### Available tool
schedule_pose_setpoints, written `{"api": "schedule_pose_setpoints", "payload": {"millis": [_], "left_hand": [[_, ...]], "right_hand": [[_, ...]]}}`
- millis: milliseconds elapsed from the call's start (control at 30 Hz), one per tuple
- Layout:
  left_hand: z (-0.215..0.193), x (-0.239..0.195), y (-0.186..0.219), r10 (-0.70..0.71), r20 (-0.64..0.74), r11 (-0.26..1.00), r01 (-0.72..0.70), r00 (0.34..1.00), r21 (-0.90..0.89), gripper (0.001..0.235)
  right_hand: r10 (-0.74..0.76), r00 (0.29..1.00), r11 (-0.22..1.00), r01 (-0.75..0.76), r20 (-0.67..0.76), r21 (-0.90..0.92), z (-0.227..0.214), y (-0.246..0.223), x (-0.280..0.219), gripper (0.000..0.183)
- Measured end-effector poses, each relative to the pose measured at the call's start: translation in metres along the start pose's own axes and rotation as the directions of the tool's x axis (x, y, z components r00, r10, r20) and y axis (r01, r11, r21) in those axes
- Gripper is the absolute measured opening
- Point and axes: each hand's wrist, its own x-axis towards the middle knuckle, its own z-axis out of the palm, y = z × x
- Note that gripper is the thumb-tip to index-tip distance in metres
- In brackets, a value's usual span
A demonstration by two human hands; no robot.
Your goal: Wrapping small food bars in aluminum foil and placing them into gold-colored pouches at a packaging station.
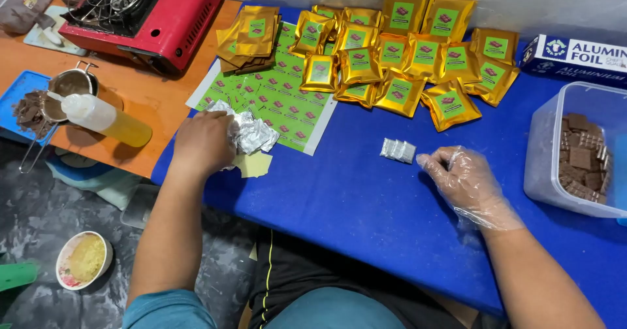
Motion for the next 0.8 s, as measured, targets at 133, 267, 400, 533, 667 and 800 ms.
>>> {"api": "schedule_pose_setpoints", "payload": {"millis": [133,267,400,533,667,800], "left_hand": [[-0.005,-0.008,0.006,0.001,0.007,1.000,-0.001,1.000,-0.019,0.049],[0.007,-0.005,-0.002,0.026,-0.072,1.000,-0.026,0.997,0.010,0.035],[0.017,-0.003,-0.008,0.057,-0.130,0.998,-0.053,0.990,0.035,0.024],[0.026,-0.001,-0.012,0.085,-0.184,0.995,-0.076,0.979,0.060,0.020],[0.036,0.004,-0.020,0.104,-0.444,0.990,-0.052,0.890,0.128,0.014],[0.032,0.014,-0.023,0.141,-0.794,0.980,0.031,0.591,0.198,0.015]], "right_hand": [[-0.020,1.000,0.999,0.020,0.006,0.033,0.000,0.000,0.000,0.053],[-0.037,0.999,0.999,0.037,-0.002,0.030,0.000,0.000,-0.001,0.053],[-0.044,0.999,0.999,0.044,-0.001,0.023,-0.002,-0.002,-0.002,0.052],[-0.034,0.999,0.999,0.034,0.012,0.035,-0.002,-0.002,-0.002,0.050],[-0.038,0.999,0.999,0.037,0.022,0.035,-0.003,-0.003,-0.002,0.049],[-0.035,0.999,0.998,0.035,0.009,0.042,-0.003,-0.004,-0.003,0.047]]}}
